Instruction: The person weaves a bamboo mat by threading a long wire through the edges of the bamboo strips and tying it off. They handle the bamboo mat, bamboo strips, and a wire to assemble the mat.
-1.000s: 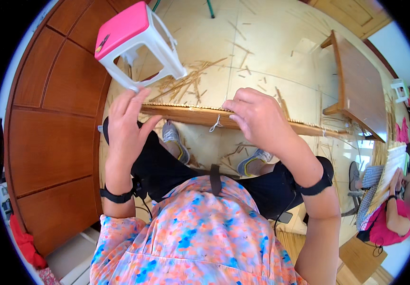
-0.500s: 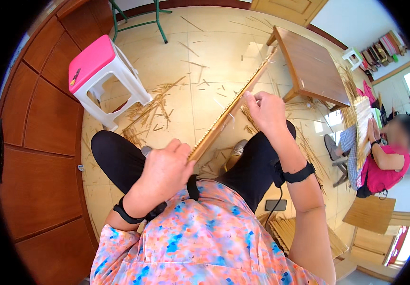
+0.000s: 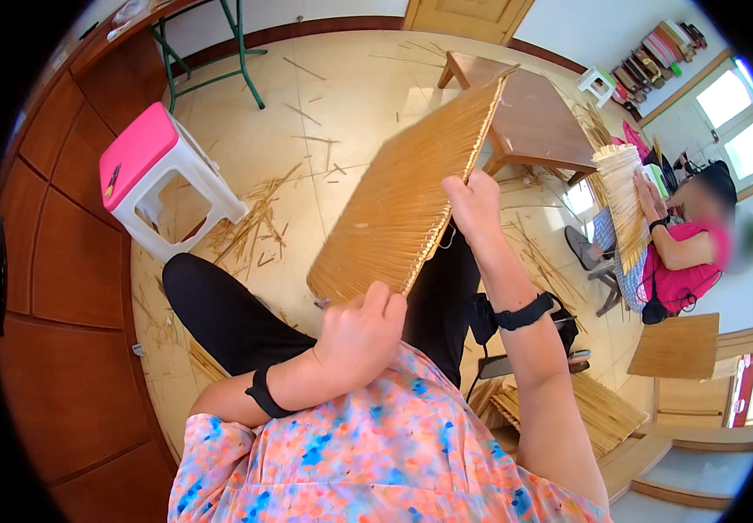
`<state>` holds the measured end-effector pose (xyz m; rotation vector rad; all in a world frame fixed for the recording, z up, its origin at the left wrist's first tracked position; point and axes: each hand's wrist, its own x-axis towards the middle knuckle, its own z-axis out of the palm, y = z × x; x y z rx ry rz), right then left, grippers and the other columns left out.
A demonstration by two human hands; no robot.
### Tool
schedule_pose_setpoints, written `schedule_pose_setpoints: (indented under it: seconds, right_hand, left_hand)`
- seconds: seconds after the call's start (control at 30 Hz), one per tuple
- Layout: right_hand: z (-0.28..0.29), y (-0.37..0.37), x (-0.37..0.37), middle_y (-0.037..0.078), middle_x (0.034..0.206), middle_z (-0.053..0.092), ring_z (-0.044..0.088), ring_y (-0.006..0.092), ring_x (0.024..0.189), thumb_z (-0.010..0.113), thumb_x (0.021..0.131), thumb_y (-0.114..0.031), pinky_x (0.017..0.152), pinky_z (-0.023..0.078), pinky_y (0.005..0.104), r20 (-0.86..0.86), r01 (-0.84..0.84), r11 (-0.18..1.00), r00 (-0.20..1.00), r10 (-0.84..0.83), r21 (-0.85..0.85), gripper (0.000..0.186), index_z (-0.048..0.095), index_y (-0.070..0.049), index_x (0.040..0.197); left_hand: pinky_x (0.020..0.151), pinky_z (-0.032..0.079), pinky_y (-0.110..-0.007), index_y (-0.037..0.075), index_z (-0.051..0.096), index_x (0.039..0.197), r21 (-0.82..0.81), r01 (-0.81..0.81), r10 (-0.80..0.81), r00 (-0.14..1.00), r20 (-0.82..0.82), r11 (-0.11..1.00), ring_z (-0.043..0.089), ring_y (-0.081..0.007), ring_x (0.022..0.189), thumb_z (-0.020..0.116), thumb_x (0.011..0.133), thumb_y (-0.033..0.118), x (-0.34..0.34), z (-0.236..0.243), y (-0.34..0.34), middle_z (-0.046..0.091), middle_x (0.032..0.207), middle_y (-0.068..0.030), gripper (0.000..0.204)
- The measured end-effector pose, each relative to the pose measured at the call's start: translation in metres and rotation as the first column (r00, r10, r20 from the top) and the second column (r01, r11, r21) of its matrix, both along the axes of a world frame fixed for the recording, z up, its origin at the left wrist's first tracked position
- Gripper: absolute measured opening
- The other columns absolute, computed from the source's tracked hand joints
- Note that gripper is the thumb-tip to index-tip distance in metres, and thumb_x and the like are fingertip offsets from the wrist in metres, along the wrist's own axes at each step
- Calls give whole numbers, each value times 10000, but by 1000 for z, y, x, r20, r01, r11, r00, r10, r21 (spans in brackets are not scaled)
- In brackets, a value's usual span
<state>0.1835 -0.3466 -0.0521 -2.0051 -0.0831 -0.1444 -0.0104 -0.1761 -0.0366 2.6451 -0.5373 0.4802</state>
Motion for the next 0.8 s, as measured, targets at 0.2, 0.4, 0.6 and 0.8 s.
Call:
schedule_pose_setpoints:
  seconds: [0.2, 0.4, 0.6, 0.8]
  right_hand:
    - [43, -8, -27, 63, 940, 660, 577, 129, 846, 550, 861, -67, 766, 463, 284, 199, -18, 923, 978, -64, 385, 211, 641, 53, 1008]
    - [49, -6, -43, 124, 1070, 646, 606, 185, 957, 532, 889, -58, 857, 478, 300, 277, -145, 754, 960, -50, 641, 293, 581, 85, 1139]
    - [34, -2, -43, 182, 1100, 649, 657, 252, 943, 520, 882, -84, 839, 539, 340, 179, -224, 570, 975, 135, 791, 357, 549, 95, 1190]
    - [3, 17, -43, 199, 1073, 649, 663, 264, 934, 511, 877, -121, 823, 546, 349, 106, -229, 596, 966, 234, 770, 372, 549, 98, 1176]
  left_hand:
    - [486, 472, -292, 71, 546, 812, 57, 54, -65, 973, 222, 997, 576, -165, 604, 641, 749, 92, 1, 9, 13, 454, 743, -45, 116]
    - [502, 471, -280, 77, 580, 825, 63, -3, -16, 953, 304, 998, 560, -177, 594, 667, 756, 135, -12, 33, 23, 490, 777, -40, 125]
    - [493, 476, -304, 90, 508, 863, 75, 135, -143, 984, 109, 988, 580, -192, 679, 641, 766, 244, -42, 55, 4, 471, 815, -63, 226]
    - [480, 498, -350, 43, 494, 853, -16, 106, -104, 991, 87, 994, 595, -222, 657, 651, 736, 177, -59, 42, -11, 469, 846, -97, 237]
